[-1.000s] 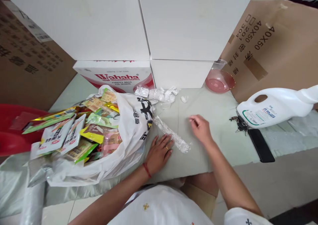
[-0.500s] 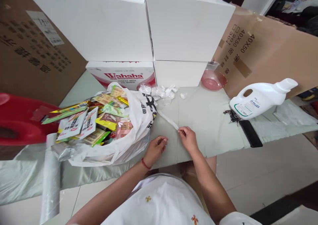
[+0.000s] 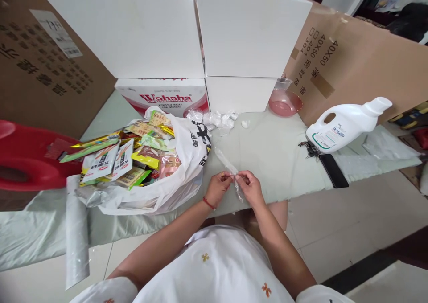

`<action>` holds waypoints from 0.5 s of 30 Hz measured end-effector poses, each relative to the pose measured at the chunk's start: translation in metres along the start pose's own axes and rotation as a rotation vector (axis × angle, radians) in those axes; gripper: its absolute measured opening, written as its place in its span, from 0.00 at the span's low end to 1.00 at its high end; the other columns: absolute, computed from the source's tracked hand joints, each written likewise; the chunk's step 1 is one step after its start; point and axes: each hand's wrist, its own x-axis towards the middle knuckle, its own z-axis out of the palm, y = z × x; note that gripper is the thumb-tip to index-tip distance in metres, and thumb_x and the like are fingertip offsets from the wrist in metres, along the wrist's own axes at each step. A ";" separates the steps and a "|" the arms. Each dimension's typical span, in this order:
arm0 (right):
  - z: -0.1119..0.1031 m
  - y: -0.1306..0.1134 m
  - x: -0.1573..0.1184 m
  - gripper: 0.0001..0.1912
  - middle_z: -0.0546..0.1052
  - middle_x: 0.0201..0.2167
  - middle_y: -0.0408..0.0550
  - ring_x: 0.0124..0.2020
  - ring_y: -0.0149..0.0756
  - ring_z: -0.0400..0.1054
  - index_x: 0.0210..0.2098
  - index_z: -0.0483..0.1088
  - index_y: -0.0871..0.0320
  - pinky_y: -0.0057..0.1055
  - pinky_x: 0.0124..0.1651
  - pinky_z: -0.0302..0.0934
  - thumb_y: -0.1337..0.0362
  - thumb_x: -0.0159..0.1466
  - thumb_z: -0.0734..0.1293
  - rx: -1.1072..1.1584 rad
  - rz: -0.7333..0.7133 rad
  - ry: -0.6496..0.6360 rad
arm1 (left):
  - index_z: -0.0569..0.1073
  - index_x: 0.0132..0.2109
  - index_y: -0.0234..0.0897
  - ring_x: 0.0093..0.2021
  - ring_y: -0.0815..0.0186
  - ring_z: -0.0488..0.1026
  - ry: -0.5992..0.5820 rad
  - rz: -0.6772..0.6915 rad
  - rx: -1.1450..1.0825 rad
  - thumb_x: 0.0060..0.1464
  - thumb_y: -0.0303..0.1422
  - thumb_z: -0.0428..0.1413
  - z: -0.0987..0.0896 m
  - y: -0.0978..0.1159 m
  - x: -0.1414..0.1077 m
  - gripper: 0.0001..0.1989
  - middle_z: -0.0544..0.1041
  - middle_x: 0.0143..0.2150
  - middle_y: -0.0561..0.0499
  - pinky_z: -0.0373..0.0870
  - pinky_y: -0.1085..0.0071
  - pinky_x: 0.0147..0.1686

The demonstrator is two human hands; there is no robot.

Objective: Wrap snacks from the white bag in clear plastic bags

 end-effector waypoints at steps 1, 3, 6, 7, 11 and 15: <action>0.001 0.001 0.001 0.19 0.76 0.31 0.44 0.30 0.33 0.65 0.37 0.74 0.56 0.29 0.35 0.59 0.46 0.59 0.71 -0.001 -0.017 -0.001 | 0.73 0.30 0.35 0.21 0.73 0.61 -0.004 0.019 0.011 0.42 0.39 0.65 0.000 -0.001 -0.001 0.13 0.70 0.22 0.57 0.55 0.74 0.22; 0.002 0.002 0.003 0.19 0.75 0.30 0.44 0.30 0.33 0.65 0.34 0.74 0.56 0.29 0.36 0.59 0.46 0.58 0.72 0.004 -0.020 -0.019 | 0.73 0.29 0.35 0.23 0.73 0.62 -0.011 0.046 0.034 0.41 0.40 0.66 0.000 -0.003 -0.004 0.14 0.71 0.23 0.56 0.56 0.75 0.23; 0.001 0.002 0.003 0.21 0.72 0.25 0.41 0.26 0.32 0.61 0.32 0.72 0.55 0.29 0.32 0.57 0.44 0.58 0.71 0.052 0.048 -0.041 | 0.73 0.30 0.35 0.22 0.73 0.62 -0.030 0.021 0.011 0.42 0.41 0.66 0.000 -0.002 -0.006 0.15 0.72 0.25 0.55 0.56 0.75 0.23; 0.000 0.001 0.003 0.21 0.71 0.25 0.41 0.26 0.32 0.60 0.31 0.71 0.55 0.29 0.31 0.57 0.43 0.58 0.71 0.068 0.066 -0.053 | 0.72 0.31 0.35 0.21 0.74 0.61 -0.032 0.002 -0.010 0.42 0.42 0.66 0.000 -0.002 -0.006 0.16 0.72 0.25 0.56 0.55 0.75 0.22; -0.006 -0.001 -0.004 0.20 0.72 0.27 0.42 0.27 0.32 0.61 0.33 0.73 0.56 0.29 0.33 0.57 0.44 0.59 0.71 0.015 0.037 -0.081 | 0.71 0.31 0.35 0.20 0.75 0.59 -0.017 -0.024 -0.038 0.43 0.43 0.66 0.000 0.002 -0.005 0.18 0.72 0.24 0.56 0.53 0.75 0.21; -0.012 0.000 -0.007 0.19 0.69 0.22 0.40 0.25 0.31 0.58 0.31 0.74 0.57 0.29 0.30 0.52 0.46 0.59 0.71 -0.091 0.028 -0.117 | 0.70 0.32 0.35 0.19 0.75 0.59 -0.037 -0.047 -0.032 0.44 0.46 0.66 0.001 0.003 -0.006 0.20 0.72 0.24 0.56 0.51 0.75 0.19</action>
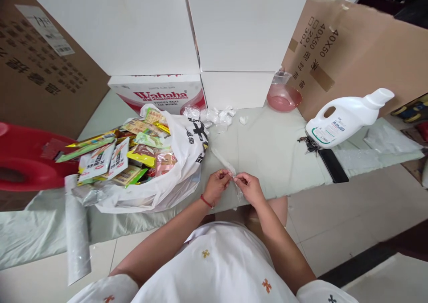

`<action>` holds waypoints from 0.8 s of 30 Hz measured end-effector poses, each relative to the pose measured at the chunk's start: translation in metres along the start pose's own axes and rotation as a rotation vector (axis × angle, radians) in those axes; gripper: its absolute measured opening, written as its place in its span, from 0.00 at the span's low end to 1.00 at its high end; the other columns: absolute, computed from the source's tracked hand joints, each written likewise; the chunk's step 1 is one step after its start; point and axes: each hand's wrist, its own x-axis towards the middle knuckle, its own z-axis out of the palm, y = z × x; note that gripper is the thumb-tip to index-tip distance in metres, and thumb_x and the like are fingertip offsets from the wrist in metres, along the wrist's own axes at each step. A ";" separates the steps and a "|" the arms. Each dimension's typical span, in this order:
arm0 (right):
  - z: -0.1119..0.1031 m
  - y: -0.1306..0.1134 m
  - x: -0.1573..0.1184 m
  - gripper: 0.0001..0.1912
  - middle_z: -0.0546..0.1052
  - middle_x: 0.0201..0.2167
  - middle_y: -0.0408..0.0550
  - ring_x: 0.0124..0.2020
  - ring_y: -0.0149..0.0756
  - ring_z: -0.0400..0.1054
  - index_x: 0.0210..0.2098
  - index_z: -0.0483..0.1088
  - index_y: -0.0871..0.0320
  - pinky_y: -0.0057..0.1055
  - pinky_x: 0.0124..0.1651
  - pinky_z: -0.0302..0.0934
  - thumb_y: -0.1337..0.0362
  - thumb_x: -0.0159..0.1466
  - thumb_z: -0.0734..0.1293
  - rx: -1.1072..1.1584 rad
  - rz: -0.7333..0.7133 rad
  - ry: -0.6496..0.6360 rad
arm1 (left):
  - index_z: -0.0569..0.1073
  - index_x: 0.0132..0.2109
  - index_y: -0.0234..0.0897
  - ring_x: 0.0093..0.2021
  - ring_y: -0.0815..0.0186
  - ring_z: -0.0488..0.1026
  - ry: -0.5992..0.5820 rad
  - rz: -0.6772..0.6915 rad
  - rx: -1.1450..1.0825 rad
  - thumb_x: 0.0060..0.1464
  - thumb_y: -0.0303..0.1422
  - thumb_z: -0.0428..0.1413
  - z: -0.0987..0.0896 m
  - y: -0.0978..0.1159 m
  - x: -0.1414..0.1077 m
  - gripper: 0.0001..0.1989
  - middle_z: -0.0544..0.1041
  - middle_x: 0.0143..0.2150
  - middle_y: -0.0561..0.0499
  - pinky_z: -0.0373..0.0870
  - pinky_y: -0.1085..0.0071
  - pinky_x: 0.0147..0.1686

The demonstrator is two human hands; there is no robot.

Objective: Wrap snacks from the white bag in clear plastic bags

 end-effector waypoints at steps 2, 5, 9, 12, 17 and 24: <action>-0.001 0.002 0.001 0.19 0.68 0.22 0.40 0.25 0.30 0.57 0.31 0.74 0.57 0.28 0.29 0.51 0.46 0.59 0.70 0.017 0.019 0.027 | 0.70 0.33 0.35 0.19 0.76 0.60 0.004 -0.001 0.030 0.46 0.48 0.65 0.000 0.000 -0.003 0.21 0.73 0.26 0.55 0.51 0.75 0.19; -0.001 0.003 0.002 0.19 0.71 0.24 0.41 0.27 0.31 0.59 0.32 0.74 0.57 0.28 0.31 0.53 0.46 0.60 0.70 0.051 0.022 0.040 | 0.70 0.34 0.35 0.19 0.76 0.61 -0.033 -0.020 0.108 0.44 0.48 0.67 0.000 0.000 -0.008 0.23 0.72 0.25 0.56 0.53 0.75 0.19; 0.002 0.001 0.001 0.19 0.72 0.24 0.42 0.27 0.31 0.60 0.31 0.74 0.57 0.29 0.32 0.54 0.47 0.59 0.71 0.133 0.048 -0.001 | 0.72 0.32 0.34 0.19 0.75 0.64 -0.133 -0.080 0.109 0.41 0.47 0.69 -0.001 -0.001 -0.010 0.22 0.73 0.25 0.55 0.53 0.75 0.20; 0.002 -0.001 -0.001 0.20 0.72 0.24 0.42 0.26 0.31 0.59 0.30 0.73 0.57 0.29 0.31 0.54 0.45 0.60 0.70 0.175 0.071 -0.014 | 0.72 0.32 0.34 0.19 0.74 0.65 -0.132 -0.108 0.070 0.41 0.45 0.67 -0.005 0.000 -0.009 0.21 0.77 0.28 0.52 0.52 0.75 0.20; -0.004 0.004 0.000 0.21 0.69 0.23 0.39 0.26 0.32 0.58 0.31 0.71 0.56 0.29 0.31 0.54 0.43 0.59 0.70 0.149 0.069 0.119 | 0.69 0.31 0.36 0.20 0.75 0.63 -0.103 -0.110 0.041 0.42 0.43 0.66 -0.011 0.004 -0.011 0.18 0.76 0.26 0.53 0.51 0.76 0.20; 0.002 -0.002 -0.003 0.19 0.72 0.25 0.42 0.27 0.33 0.61 0.30 0.73 0.57 0.30 0.33 0.55 0.46 0.59 0.70 0.132 0.057 0.050 | 0.72 0.31 0.35 0.20 0.74 0.63 -0.165 -0.085 0.126 0.44 0.48 0.65 0.000 0.004 -0.011 0.20 0.76 0.27 0.52 0.51 0.75 0.20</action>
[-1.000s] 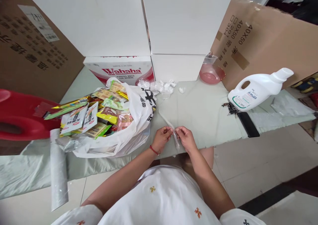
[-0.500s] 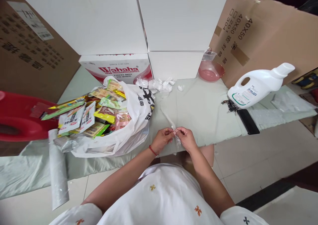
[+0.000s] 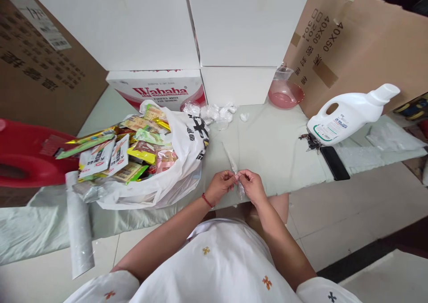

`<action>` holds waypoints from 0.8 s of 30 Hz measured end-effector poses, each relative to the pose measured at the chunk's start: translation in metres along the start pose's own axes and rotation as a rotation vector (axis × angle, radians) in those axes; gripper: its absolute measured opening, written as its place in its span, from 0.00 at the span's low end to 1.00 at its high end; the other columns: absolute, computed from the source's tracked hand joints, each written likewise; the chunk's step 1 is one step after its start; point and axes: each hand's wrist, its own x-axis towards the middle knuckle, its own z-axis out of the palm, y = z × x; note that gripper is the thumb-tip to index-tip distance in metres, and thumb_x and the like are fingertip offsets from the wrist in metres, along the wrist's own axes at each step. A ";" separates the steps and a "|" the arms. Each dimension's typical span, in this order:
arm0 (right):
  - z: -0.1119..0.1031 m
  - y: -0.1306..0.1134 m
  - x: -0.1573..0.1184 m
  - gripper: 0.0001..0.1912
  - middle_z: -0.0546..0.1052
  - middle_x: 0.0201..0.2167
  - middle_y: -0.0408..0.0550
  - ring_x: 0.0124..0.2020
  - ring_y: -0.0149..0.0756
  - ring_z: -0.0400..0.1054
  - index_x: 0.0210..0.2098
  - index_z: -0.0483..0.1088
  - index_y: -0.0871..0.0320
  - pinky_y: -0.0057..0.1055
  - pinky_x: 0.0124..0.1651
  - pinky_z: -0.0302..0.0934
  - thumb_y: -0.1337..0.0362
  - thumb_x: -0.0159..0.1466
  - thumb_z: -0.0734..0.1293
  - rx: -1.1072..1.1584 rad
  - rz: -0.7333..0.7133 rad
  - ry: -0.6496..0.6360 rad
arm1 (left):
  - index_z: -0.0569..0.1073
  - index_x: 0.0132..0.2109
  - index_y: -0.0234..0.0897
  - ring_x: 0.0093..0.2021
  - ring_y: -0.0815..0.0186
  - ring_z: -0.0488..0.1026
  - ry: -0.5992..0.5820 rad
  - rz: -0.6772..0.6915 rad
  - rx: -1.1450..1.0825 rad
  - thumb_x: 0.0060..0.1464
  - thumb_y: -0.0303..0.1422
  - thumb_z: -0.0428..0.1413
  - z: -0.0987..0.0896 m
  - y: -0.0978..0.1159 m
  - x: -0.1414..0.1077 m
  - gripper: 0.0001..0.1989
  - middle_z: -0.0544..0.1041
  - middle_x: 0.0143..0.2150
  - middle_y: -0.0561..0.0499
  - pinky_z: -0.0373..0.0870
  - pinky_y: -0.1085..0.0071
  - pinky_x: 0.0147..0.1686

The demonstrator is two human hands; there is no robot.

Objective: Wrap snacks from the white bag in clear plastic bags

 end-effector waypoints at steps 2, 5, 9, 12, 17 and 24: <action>0.002 -0.002 -0.001 0.19 0.73 0.25 0.42 0.27 0.32 0.61 0.30 0.73 0.57 0.30 0.33 0.55 0.46 0.59 0.70 -0.009 0.007 0.005 | 0.72 0.30 0.34 0.20 0.74 0.62 0.010 0.013 -0.004 0.42 0.46 0.67 0.001 -0.001 0.002 0.19 0.74 0.25 0.54 0.53 0.74 0.21; 0.001 -0.001 -0.002 0.19 0.73 0.25 0.41 0.26 0.32 0.61 0.30 0.74 0.56 0.29 0.31 0.55 0.46 0.60 0.70 -0.034 0.004 -0.010 | 0.73 0.30 0.34 0.20 0.75 0.62 -0.035 -0.001 -0.050 0.41 0.44 0.67 -0.002 -0.001 0.001 0.18 0.74 0.25 0.54 0.52 0.75 0.21; -0.004 0.004 -0.001 0.19 0.72 0.24 0.40 0.23 0.30 0.57 0.30 0.71 0.55 0.28 0.27 0.52 0.45 0.60 0.70 -0.028 0.007 0.025 | 0.70 0.31 0.35 0.20 0.76 0.62 -0.054 -0.056 -0.132 0.39 0.42 0.67 -0.008 0.003 -0.003 0.18 0.74 0.26 0.55 0.50 0.77 0.20; -0.008 0.005 0.000 0.20 0.69 0.22 0.38 0.19 0.27 0.50 0.30 0.69 0.55 0.28 0.22 0.45 0.44 0.58 0.71 0.019 0.057 0.065 | 0.69 0.30 0.36 0.20 0.76 0.61 -0.036 -0.062 -0.156 0.37 0.42 0.68 -0.013 0.004 -0.004 0.20 0.72 0.25 0.57 0.48 0.77 0.19; -0.009 -0.005 -0.008 0.21 0.71 0.27 0.42 0.22 0.29 0.54 0.32 0.71 0.55 0.28 0.25 0.48 0.42 0.61 0.68 -0.079 0.033 -0.047 | 0.70 0.33 0.36 0.20 0.76 0.59 -0.034 -0.001 -0.163 0.39 0.47 0.69 -0.016 0.001 -0.002 0.23 0.67 0.22 0.59 0.48 0.77 0.19; -0.005 -0.009 -0.013 0.20 0.66 0.23 0.39 0.26 0.31 0.56 0.30 0.70 0.55 0.29 0.32 0.53 0.44 0.62 0.68 -0.147 -0.039 -0.102 | 0.68 0.34 0.36 0.21 0.77 0.59 -0.082 0.022 -0.189 0.41 0.49 0.69 -0.016 0.000 -0.004 0.25 0.73 0.27 0.55 0.49 0.77 0.20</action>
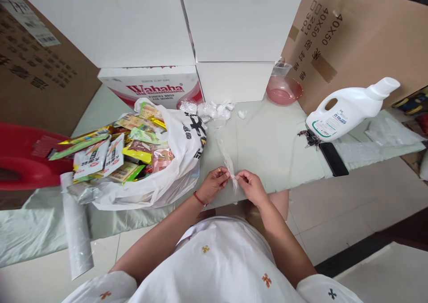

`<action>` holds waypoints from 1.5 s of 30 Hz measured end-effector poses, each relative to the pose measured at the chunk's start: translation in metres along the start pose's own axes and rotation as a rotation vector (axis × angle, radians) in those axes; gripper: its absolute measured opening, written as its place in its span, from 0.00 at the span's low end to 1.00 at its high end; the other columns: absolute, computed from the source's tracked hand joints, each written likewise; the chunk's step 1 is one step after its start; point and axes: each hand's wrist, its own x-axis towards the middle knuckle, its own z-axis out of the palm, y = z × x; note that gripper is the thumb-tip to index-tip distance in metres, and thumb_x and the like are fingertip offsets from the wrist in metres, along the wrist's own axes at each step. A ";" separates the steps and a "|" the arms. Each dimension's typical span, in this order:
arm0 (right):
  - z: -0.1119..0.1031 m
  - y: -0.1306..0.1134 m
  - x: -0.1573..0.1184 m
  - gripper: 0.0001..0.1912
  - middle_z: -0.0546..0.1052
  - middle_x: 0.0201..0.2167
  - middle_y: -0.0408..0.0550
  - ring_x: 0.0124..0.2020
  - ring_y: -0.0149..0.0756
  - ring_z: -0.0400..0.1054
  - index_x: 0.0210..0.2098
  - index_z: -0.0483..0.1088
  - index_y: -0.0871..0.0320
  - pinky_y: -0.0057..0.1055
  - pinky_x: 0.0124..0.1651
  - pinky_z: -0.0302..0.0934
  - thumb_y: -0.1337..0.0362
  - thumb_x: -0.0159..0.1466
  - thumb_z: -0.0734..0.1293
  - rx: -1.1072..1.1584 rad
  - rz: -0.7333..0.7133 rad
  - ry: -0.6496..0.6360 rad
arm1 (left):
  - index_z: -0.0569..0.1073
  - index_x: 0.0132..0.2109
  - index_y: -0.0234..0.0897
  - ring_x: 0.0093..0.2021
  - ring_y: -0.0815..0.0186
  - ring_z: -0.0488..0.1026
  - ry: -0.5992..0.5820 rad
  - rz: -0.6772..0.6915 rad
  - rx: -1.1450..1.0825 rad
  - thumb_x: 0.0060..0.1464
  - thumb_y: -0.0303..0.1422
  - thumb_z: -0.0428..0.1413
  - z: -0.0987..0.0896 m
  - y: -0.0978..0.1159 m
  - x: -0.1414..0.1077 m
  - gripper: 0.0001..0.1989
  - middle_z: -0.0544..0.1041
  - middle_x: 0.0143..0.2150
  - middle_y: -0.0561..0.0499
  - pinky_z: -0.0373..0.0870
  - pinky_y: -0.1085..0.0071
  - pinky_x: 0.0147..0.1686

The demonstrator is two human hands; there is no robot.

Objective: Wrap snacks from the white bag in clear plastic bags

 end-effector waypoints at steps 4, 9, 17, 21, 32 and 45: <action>-0.006 0.003 -0.001 0.22 0.62 0.21 0.38 0.23 0.30 0.51 0.30 0.67 0.54 0.28 0.27 0.48 0.42 0.61 0.68 0.086 0.062 0.090 | 0.66 0.35 0.37 0.21 0.77 0.61 0.006 -0.036 -0.074 0.40 0.48 0.70 -0.001 0.003 -0.001 0.26 0.74 0.30 0.55 0.48 0.78 0.19; -0.014 0.002 -0.012 0.20 0.71 0.30 0.43 0.26 0.31 0.57 0.41 0.71 0.54 0.29 0.28 0.53 0.44 0.61 0.69 0.044 0.000 0.066 | 0.65 0.36 0.38 0.22 0.78 0.62 0.035 -0.070 -0.197 0.37 0.45 0.72 -0.006 0.010 0.000 0.28 0.72 0.31 0.56 0.46 0.80 0.18; -0.001 0.010 -0.010 0.15 0.71 0.26 0.42 0.28 0.34 0.61 0.33 0.74 0.54 0.30 0.33 0.55 0.49 0.63 0.68 -0.022 -0.012 0.092 | 0.66 0.37 0.38 0.25 0.75 0.67 0.076 -0.003 -0.059 0.42 0.51 0.69 -0.001 0.002 -0.007 0.27 0.73 0.35 0.54 0.50 0.78 0.18; 0.004 0.004 -0.007 0.14 0.74 0.29 0.43 0.29 0.34 0.63 0.34 0.73 0.54 0.30 0.34 0.57 0.49 0.64 0.67 0.018 -0.014 0.082 | 0.70 0.37 0.36 0.26 0.73 0.66 0.084 0.068 0.168 0.38 0.48 0.71 0.009 -0.005 -0.014 0.27 0.73 0.32 0.55 0.59 0.75 0.24; -0.006 -0.011 -0.014 0.10 0.75 0.35 0.48 0.38 0.39 0.68 0.35 0.68 0.53 0.35 0.44 0.60 0.58 0.71 0.60 -0.394 -0.239 0.169 | 0.67 0.29 0.37 0.20 0.74 0.61 0.183 -0.004 0.045 0.45 0.43 0.63 0.003 -0.002 -0.012 0.16 0.73 0.24 0.55 0.49 0.75 0.19; -0.010 0.001 -0.010 0.10 0.78 0.35 0.47 0.37 0.38 0.71 0.40 0.73 0.55 0.34 0.41 0.63 0.61 0.70 0.61 -0.549 -0.278 0.134 | 0.66 0.28 0.37 0.23 0.72 0.59 0.091 0.165 0.533 0.51 0.39 0.57 -0.004 0.010 -0.026 0.12 0.66 0.22 0.57 0.55 0.73 0.26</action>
